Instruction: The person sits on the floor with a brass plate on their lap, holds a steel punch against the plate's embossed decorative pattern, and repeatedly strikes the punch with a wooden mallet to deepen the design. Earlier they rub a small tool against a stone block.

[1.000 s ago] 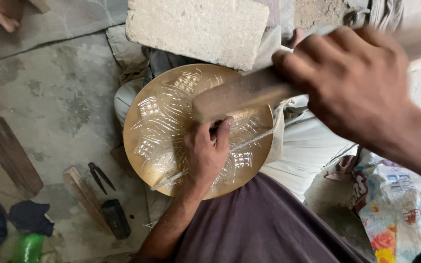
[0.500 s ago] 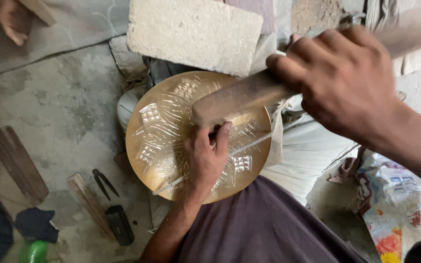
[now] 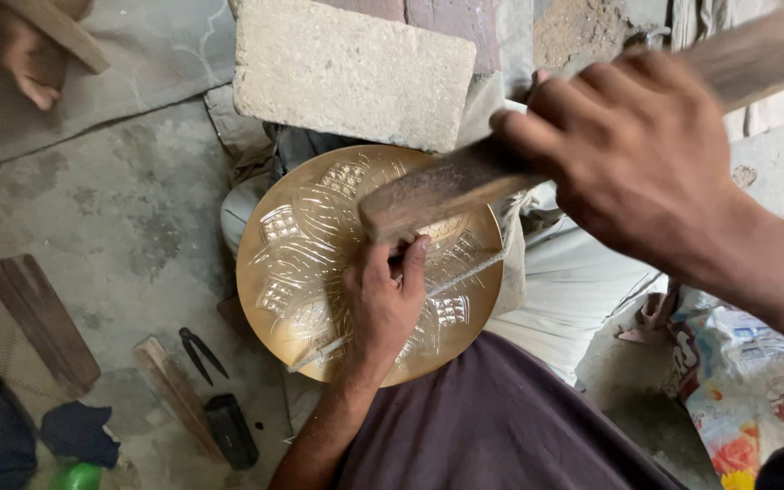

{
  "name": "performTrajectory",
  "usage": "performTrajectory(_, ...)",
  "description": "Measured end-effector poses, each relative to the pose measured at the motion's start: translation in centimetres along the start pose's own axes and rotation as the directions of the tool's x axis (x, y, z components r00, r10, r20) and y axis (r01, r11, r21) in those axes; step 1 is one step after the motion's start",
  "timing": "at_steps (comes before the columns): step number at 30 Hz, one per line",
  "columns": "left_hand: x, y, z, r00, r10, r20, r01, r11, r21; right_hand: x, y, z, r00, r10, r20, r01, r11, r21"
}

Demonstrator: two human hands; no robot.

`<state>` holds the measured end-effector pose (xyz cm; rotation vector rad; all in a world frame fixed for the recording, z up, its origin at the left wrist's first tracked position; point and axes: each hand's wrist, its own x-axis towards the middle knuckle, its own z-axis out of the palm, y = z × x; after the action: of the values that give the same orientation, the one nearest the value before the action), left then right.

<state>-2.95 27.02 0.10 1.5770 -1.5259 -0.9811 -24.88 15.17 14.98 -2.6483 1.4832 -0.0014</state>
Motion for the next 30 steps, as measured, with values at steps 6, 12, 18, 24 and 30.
performTrajectory(6,-0.1,0.2,-0.1,0.997,0.068,-0.032,-0.068,0.998,-0.007,0.1,0.1,0.5,0.998,-0.057,-0.003,0.056,0.998,-0.037)
performTrajectory(12,-0.1,0.4,-0.2,1.000,-0.024,0.014,0.025,0.998,-0.058,-0.2,0.6,0.7,0.994,-0.093,-0.048,0.082,0.978,-0.191)
performTrajectory(18,0.0,0.5,-0.2,1.000,0.010,0.000,-0.010,0.999,-0.043,-0.6,0.5,0.6,0.998,-0.050,-0.045,0.053,0.996,0.071)
performTrajectory(24,0.1,0.5,-0.4,0.994,0.108,-0.022,-0.107,0.992,0.062,-1.2,-0.1,0.0,0.998,-0.061,0.032,0.067,0.955,-0.289)
performTrajectory(30,0.2,0.5,-0.3,0.995,0.093,-0.026,-0.094,0.995,-0.017,-1.7,-0.3,-0.2,0.999,-0.029,0.042,0.037,0.978,-0.206)
